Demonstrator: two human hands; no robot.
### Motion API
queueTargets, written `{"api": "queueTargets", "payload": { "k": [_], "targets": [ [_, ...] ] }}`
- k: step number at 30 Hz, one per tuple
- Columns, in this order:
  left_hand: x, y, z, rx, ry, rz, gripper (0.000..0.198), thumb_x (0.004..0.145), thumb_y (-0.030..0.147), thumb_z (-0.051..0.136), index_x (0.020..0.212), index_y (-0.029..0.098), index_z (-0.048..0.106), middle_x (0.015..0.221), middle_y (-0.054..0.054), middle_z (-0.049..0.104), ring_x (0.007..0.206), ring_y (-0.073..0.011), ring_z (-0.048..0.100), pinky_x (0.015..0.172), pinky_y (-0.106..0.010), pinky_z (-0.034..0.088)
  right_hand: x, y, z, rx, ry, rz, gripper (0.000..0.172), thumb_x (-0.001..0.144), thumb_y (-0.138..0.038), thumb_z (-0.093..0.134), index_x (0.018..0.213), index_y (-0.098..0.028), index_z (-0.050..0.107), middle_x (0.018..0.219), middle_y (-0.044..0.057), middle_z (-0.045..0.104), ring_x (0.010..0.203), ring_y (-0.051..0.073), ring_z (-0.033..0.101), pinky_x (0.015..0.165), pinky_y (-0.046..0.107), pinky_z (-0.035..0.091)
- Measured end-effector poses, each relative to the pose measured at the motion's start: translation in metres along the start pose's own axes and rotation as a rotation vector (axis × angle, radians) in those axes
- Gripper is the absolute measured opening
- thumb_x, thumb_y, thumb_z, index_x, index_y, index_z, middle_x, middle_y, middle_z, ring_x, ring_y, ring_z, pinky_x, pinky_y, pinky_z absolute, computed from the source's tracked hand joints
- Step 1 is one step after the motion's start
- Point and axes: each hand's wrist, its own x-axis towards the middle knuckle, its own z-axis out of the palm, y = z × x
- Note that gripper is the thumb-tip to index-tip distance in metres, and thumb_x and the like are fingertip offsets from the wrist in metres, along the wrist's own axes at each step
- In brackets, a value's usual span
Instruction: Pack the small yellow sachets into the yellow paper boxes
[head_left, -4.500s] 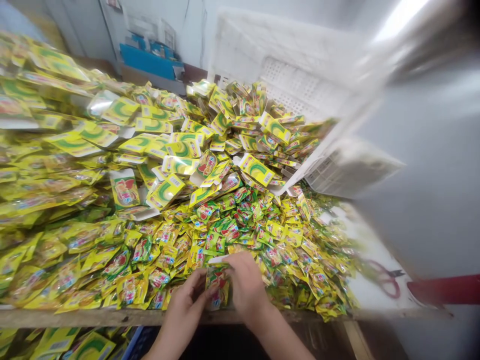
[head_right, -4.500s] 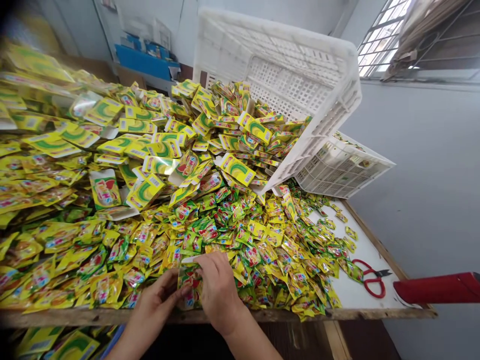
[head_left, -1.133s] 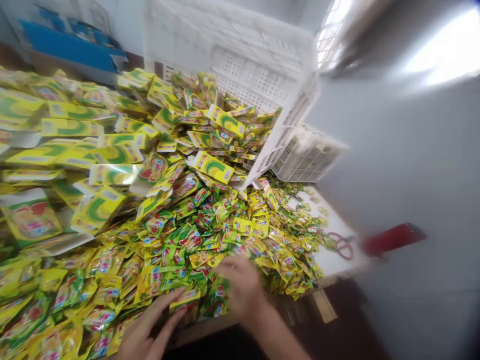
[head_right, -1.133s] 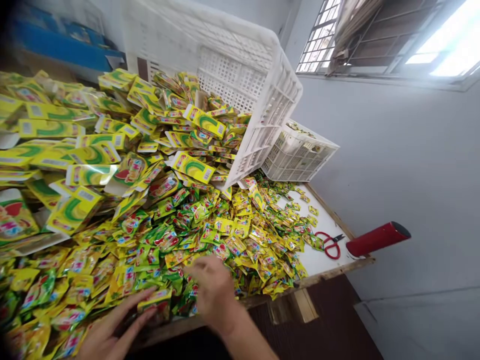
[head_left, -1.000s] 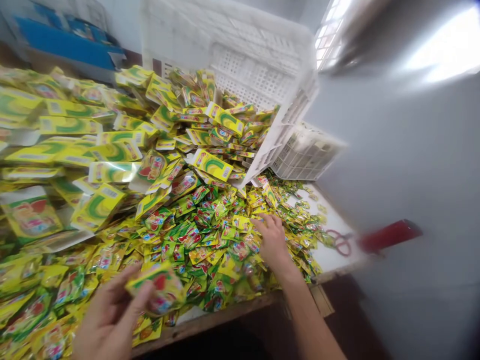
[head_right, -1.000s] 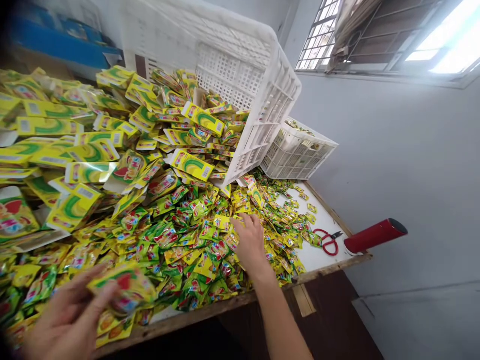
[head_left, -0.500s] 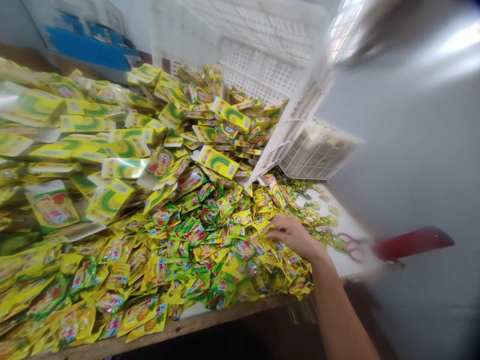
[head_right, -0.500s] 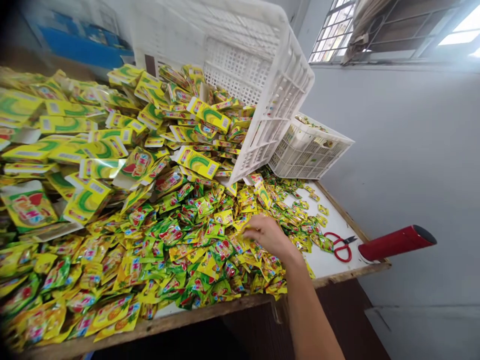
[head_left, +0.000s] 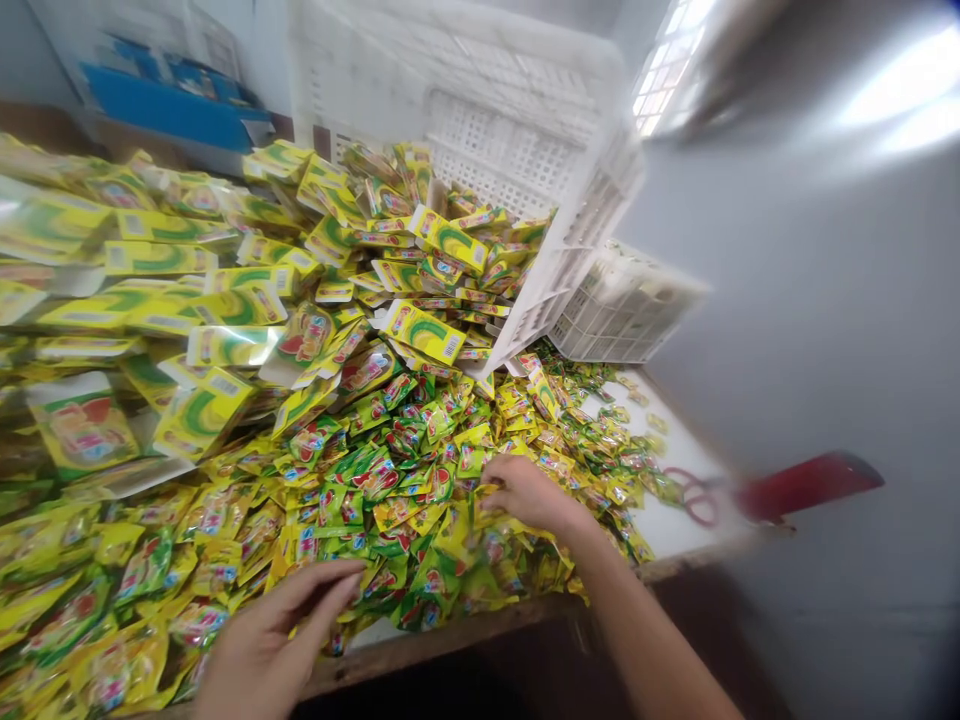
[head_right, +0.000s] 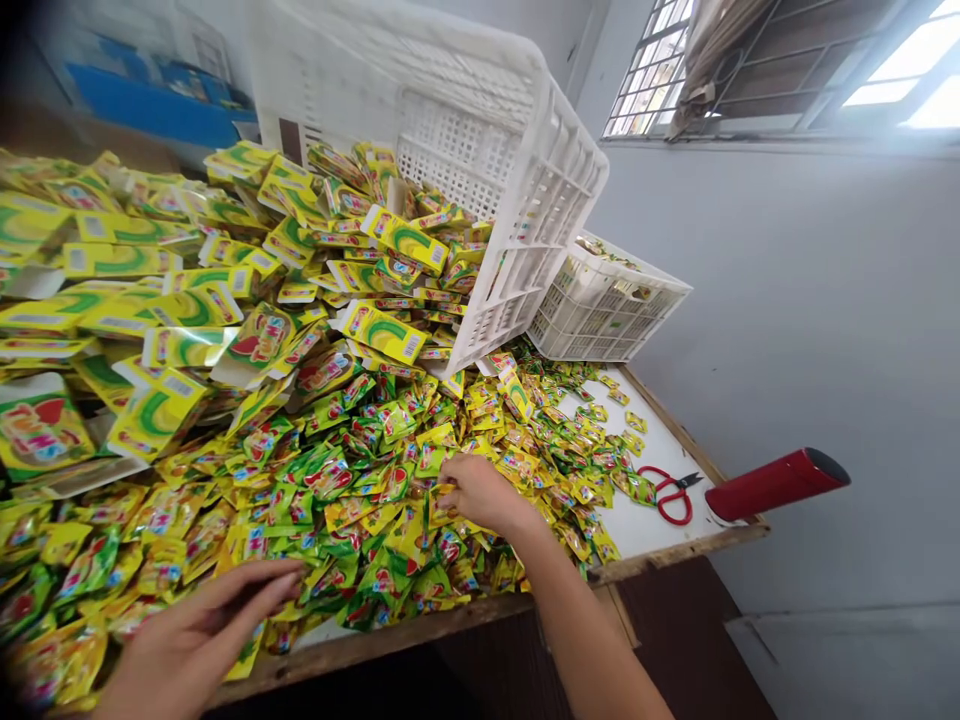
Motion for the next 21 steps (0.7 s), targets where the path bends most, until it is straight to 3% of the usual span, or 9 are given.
{"api": "queueTargets", "payload": {
  "k": [3, 5, 7, 9, 12, 15, 17, 19, 21],
  "targets": [
    [0.012, 0.031, 0.045, -0.26, -0.271, -0.156, 0.037, 0.074, 0.047, 0.074, 0.102, 0.024, 0.076, 0.102, -0.004, 0.078, 0.095, -0.0253, 0.072, 0.086, -0.031, 0.058, -0.01, -0.011, 0.0, 0.091, 0.058, 0.066, 0.011, 0.078, -0.021, 0.073, 0.081, -0.015, 0.065, 0.071, -0.002, 0.058, 0.065, 0.013, 0.053, 0.059, 0.021, 0.041],
    [0.019, 0.051, 0.066, -0.442, -0.356, -0.221, 0.041, 0.076, 0.044, 0.073, 0.111, 0.023, 0.074, 0.113, -0.006, 0.075, 0.107, -0.0265, 0.068, 0.095, -0.034, 0.054, -0.013, -0.02, 0.007, 0.261, 0.051, 0.087, 0.013, 0.079, -0.026, 0.072, 0.082, -0.015, 0.064, 0.07, -0.003, 0.059, 0.065, 0.013, 0.054, 0.059, 0.021, 0.042],
    [0.022, 0.064, 0.078, -0.607, -0.432, -0.291, 0.039, 0.08, 0.043, 0.07, 0.112, 0.02, 0.073, 0.116, -0.009, 0.073, 0.106, -0.0271, 0.067, 0.092, -0.037, 0.054, -0.014, -0.027, 0.017, 0.511, 0.089, 0.123, 0.015, 0.078, -0.029, 0.072, 0.081, -0.016, 0.065, 0.071, -0.003, 0.059, 0.067, 0.014, 0.056, 0.062, 0.022, 0.044],
    [0.024, 0.068, 0.08, -0.746, -0.466, -0.387, 0.035, 0.084, 0.043, 0.065, 0.106, 0.017, 0.075, 0.11, -0.011, 0.074, 0.096, -0.0263, 0.068, 0.083, -0.037, 0.057, -0.014, -0.03, 0.023, 0.707, 0.222, 0.18, 0.016, 0.076, -0.029, 0.074, 0.079, -0.017, 0.064, 0.072, -0.002, 0.058, 0.069, 0.015, 0.055, 0.064, 0.023, 0.045],
    [0.023, 0.06, 0.072, -0.82, -0.437, -0.506, 0.034, 0.083, 0.043, 0.067, 0.099, 0.015, 0.074, 0.093, -0.01, 0.075, 0.082, -0.0225, 0.068, 0.073, -0.034, 0.057, -0.016, -0.034, 0.021, 0.772, 0.345, 0.186, 0.01, 0.082, -0.028, 0.067, 0.084, -0.019, 0.063, 0.078, -0.002, 0.059, 0.073, 0.015, 0.056, 0.067, 0.024, 0.045],
    [0.022, 0.052, 0.063, -0.713, -0.38, -0.523, 0.03, 0.074, 0.044, 0.075, 0.083, 0.015, 0.071, 0.07, -0.001, 0.068, 0.063, -0.015, 0.06, 0.057, -0.025, 0.053, -0.014, -0.048, 0.015, 0.679, 0.104, 0.027, 0.003, 0.083, -0.022, 0.067, 0.086, -0.022, 0.068, 0.081, -0.002, 0.062, 0.077, 0.016, 0.059, 0.07, 0.024, 0.044],
    [0.021, 0.051, 0.058, -0.649, -0.355, -0.503, 0.032, 0.073, 0.046, 0.076, 0.075, 0.015, 0.069, 0.058, 0.003, 0.059, 0.051, -0.0105, 0.051, 0.046, -0.019, 0.044, -0.009, -0.061, 0.017, 0.548, -0.066, -0.091, 0.009, 0.077, -0.016, 0.073, 0.083, -0.023, 0.071, 0.078, -0.003, 0.064, 0.077, 0.015, 0.059, 0.072, 0.023, 0.043],
    [0.019, 0.053, 0.052, -0.655, -0.373, -0.514, 0.037, 0.078, 0.051, 0.069, 0.083, 0.015, 0.071, 0.061, 0.002, 0.061, 0.052, -0.011, 0.052, 0.047, -0.019, 0.042, -0.002, -0.072, 0.023, 0.438, -0.093, -0.114, 0.02, 0.072, -0.012, 0.077, 0.086, -0.023, 0.07, 0.074, -0.005, 0.062, 0.073, 0.014, 0.057, 0.071, 0.022, 0.041],
    [0.018, 0.054, 0.046, -0.669, -0.415, -0.514, 0.04, 0.082, 0.051, 0.065, 0.098, 0.016, 0.072, 0.08, -0.004, 0.071, 0.069, -0.016, 0.061, 0.059, -0.023, 0.048, 0.004, -0.079, 0.033, 0.39, -0.033, -0.051, 0.025, 0.07, -0.011, 0.078, 0.088, -0.023, 0.066, 0.067, -0.008, 0.055, 0.064, 0.012, 0.051, 0.062, 0.021, 0.038]
  ]
}}
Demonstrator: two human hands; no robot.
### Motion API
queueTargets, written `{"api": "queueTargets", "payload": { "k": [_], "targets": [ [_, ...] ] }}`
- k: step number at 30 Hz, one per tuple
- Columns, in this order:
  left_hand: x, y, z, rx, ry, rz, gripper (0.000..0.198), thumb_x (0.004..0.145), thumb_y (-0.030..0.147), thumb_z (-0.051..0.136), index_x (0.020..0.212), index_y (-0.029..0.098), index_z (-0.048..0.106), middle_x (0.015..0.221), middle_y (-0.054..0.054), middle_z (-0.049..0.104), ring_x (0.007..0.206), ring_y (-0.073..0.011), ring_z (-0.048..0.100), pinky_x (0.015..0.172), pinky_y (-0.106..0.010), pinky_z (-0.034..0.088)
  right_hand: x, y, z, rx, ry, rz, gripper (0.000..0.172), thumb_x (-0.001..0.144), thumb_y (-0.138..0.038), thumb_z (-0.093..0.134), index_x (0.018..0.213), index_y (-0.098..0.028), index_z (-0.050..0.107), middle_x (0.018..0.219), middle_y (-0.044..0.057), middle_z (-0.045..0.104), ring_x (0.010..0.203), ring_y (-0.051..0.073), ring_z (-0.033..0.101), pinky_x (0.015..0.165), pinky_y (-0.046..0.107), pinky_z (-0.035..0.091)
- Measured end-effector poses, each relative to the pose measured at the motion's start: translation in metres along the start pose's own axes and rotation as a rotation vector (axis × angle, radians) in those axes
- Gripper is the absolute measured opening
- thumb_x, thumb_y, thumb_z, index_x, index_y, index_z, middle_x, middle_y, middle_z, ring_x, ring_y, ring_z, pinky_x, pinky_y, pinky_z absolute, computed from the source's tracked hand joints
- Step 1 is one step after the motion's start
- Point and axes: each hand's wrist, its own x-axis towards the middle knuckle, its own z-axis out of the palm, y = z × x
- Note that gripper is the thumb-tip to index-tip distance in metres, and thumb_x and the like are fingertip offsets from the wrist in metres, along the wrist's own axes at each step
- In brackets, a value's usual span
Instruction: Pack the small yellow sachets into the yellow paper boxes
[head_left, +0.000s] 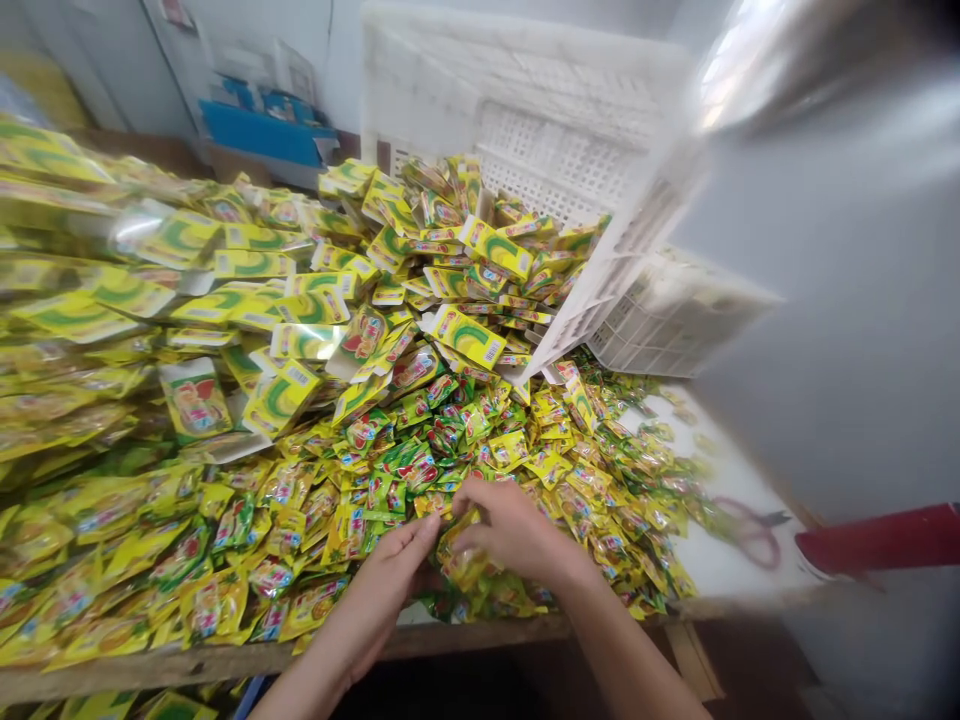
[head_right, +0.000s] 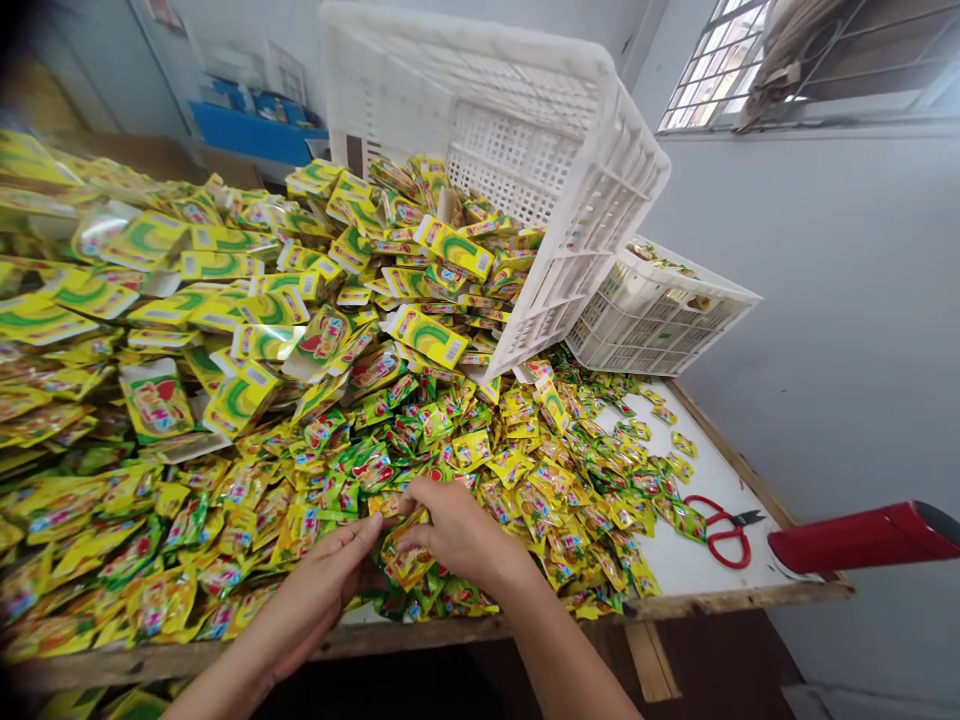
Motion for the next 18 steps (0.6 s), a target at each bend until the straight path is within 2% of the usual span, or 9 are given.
{"api": "queueTargets", "payload": {
  "k": [2, 3, 7, 8, 9, 11, 13, 16, 18],
  "targets": [
    [-0.003, 0.001, -0.005, 0.049, -0.038, 0.041, 0.039, 0.077, 0.044, 0.072, 0.106, 0.018, 0.071, 0.099, -0.006, 0.073, 0.091, -0.0212, 0.064, 0.077, -0.027, 0.05, 0.005, 0.0, 0.011, 0.002, 0.036, 0.038, 0.025, 0.071, -0.012, 0.077, 0.089, -0.023, 0.064, 0.064, -0.008, 0.05, 0.059, 0.011, 0.045, 0.056, 0.02, 0.035],
    [-0.004, 0.0, -0.008, 0.087, -0.04, 0.075, 0.038, 0.074, 0.039, 0.076, 0.105, 0.018, 0.071, 0.101, -0.005, 0.073, 0.095, -0.0223, 0.063, 0.081, -0.027, 0.048, 0.006, 0.0, 0.017, 0.01, 0.05, 0.04, 0.025, 0.071, -0.012, 0.076, 0.089, -0.023, 0.063, 0.066, -0.008, 0.05, 0.059, 0.011, 0.045, 0.055, 0.02, 0.035],
    [-0.001, -0.011, -0.017, 0.136, 0.054, 0.221, 0.026, 0.073, 0.032, 0.077, 0.093, 0.017, 0.072, 0.086, -0.002, 0.072, 0.086, -0.0209, 0.065, 0.075, -0.025, 0.048, 0.005, -0.001, 0.035, -0.022, 0.216, -0.001, 0.037, 0.069, -0.012, 0.076, 0.103, -0.023, 0.064, 0.093, 0.001, 0.061, 0.082, 0.017, 0.055, 0.073, 0.026, 0.044],
    [0.0, -0.013, -0.018, 0.143, 0.074, 0.258, 0.023, 0.074, 0.031, 0.076, 0.091, 0.017, 0.071, 0.084, -0.002, 0.072, 0.084, -0.0207, 0.065, 0.073, -0.025, 0.048, 0.005, 0.0, 0.039, -0.022, 0.237, -0.001, 0.035, 0.07, -0.014, 0.076, 0.103, -0.023, 0.066, 0.096, 0.002, 0.062, 0.086, 0.019, 0.056, 0.077, 0.028, 0.045],
    [0.0, -0.013, -0.02, 0.163, 0.084, 0.29, 0.02, 0.074, 0.029, 0.076, 0.09, 0.018, 0.071, 0.083, -0.002, 0.072, 0.084, -0.021, 0.066, 0.074, -0.026, 0.049, 0.004, 0.001, 0.042, -0.007, 0.236, 0.009, 0.028, 0.072, -0.016, 0.074, 0.099, -0.022, 0.067, 0.094, 0.003, 0.063, 0.086, 0.02, 0.057, 0.079, 0.029, 0.045],
    [0.0, -0.008, -0.025, 0.267, 0.104, 0.361, 0.017, 0.072, 0.024, 0.076, 0.088, 0.019, 0.073, 0.084, -0.003, 0.073, 0.088, -0.0223, 0.067, 0.079, -0.029, 0.05, 0.002, 0.006, 0.048, 0.06, 0.195, 0.052, 0.006, 0.076, -0.022, 0.071, 0.082, -0.021, 0.069, 0.08, 0.001, 0.062, 0.076, 0.018, 0.057, 0.071, 0.028, 0.047],
    [0.0, 0.005, -0.035, 0.439, 0.15, 0.452, 0.018, 0.07, 0.021, 0.077, 0.088, 0.022, 0.075, 0.095, -0.005, 0.074, 0.094, -0.0237, 0.067, 0.083, -0.031, 0.051, -0.001, 0.01, 0.052, 0.172, 0.188, 0.129, 0.012, 0.079, -0.029, 0.069, 0.072, -0.02, 0.066, 0.069, 0.0, 0.057, 0.065, 0.017, 0.056, 0.059, 0.026, 0.046],
    [0.009, 0.038, -0.056, 0.671, 0.401, 0.605, 0.016, 0.077, 0.025, 0.071, 0.093, 0.023, 0.074, 0.108, -0.007, 0.07, 0.099, -0.0243, 0.064, 0.087, -0.035, 0.051, -0.006, 0.01, 0.054, 0.348, 0.259, 0.248, 0.021, 0.082, -0.044, 0.065, 0.077, -0.024, 0.065, 0.063, 0.0, 0.058, 0.057, 0.019, 0.056, 0.047, 0.028, 0.046],
    [0.024, 0.061, -0.071, 0.75, 0.613, 0.666, 0.021, 0.08, 0.021, 0.066, 0.101, 0.021, 0.071, 0.111, -0.01, 0.067, 0.106, -0.0266, 0.06, 0.096, -0.042, 0.046, -0.005, 0.004, 0.056, 0.371, 0.302, 0.232, 0.023, 0.085, -0.048, 0.061, 0.076, -0.028, 0.065, 0.064, 0.001, 0.062, 0.058, 0.023, 0.06, 0.047, 0.031, 0.049]
  ]
}}
